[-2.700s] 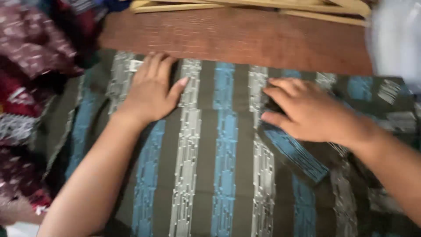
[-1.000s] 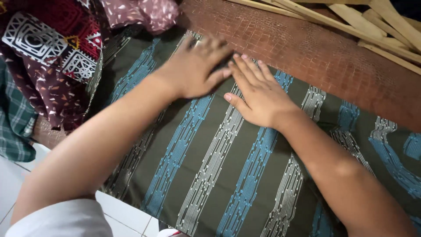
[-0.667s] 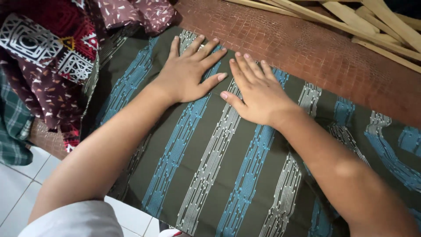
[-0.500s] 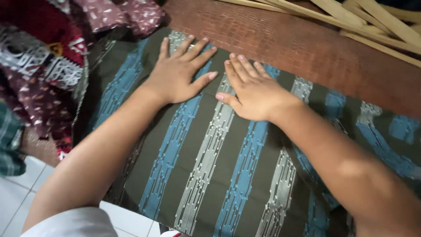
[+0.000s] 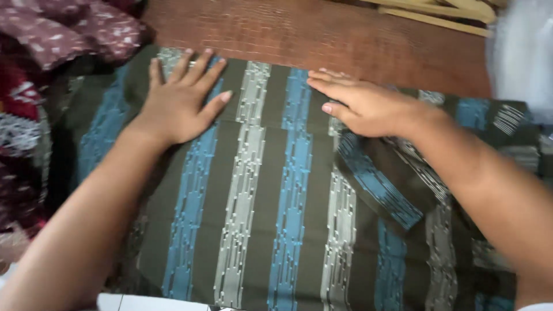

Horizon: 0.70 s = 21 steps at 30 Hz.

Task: The person buttons a patterned short-sleeved shirt from the collar down to the bottom. Then, the person folds the shirt in half vertically, folds the sleeves inward, and folds the shirt in half horizontally to complete the process.

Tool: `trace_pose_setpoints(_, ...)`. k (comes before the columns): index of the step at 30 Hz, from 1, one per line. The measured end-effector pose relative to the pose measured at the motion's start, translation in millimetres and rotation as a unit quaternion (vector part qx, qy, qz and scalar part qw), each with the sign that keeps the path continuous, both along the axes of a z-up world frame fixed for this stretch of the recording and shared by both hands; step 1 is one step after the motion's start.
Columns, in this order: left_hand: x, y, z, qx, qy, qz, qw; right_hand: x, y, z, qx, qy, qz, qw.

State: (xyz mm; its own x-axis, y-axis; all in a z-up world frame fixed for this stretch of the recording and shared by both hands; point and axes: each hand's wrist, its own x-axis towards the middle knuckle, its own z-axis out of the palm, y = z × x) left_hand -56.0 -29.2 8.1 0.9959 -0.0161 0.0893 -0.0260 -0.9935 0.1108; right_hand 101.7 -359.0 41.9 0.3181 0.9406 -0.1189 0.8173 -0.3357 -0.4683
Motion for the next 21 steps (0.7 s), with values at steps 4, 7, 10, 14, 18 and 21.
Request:
trace_pose_setpoints(4,7,5,7,0.003,0.097,0.018,0.995,-9,-40,-14,0.034,-0.134,-0.011,0.990)
trace_pose_setpoints(7,26,-5,31,0.080,0.263,0.085,0.958,-13,-54,-22,-0.013,-0.169,-0.048,0.984)
trace_pose_setpoints(10,46,6,22,0.174,0.183,0.048,0.966,-22,-53,-25,0.011,-0.183,-0.071,0.980)
trace_pose_setpoints(14,73,-78,64,0.237,0.022,-0.102,0.966,-25,-54,-21,0.024,-0.171,-0.092,0.981)
trace_pose_setpoints(18,98,-169,76,-0.026,-0.100,-0.331,0.938,-25,-60,-30,0.148,-0.198,-0.076,0.966)
trace_pose_setpoints(21,103,-201,48,-0.099,-0.055,-0.385,0.916,-27,-60,-32,0.230,-0.184,-0.086,0.952)
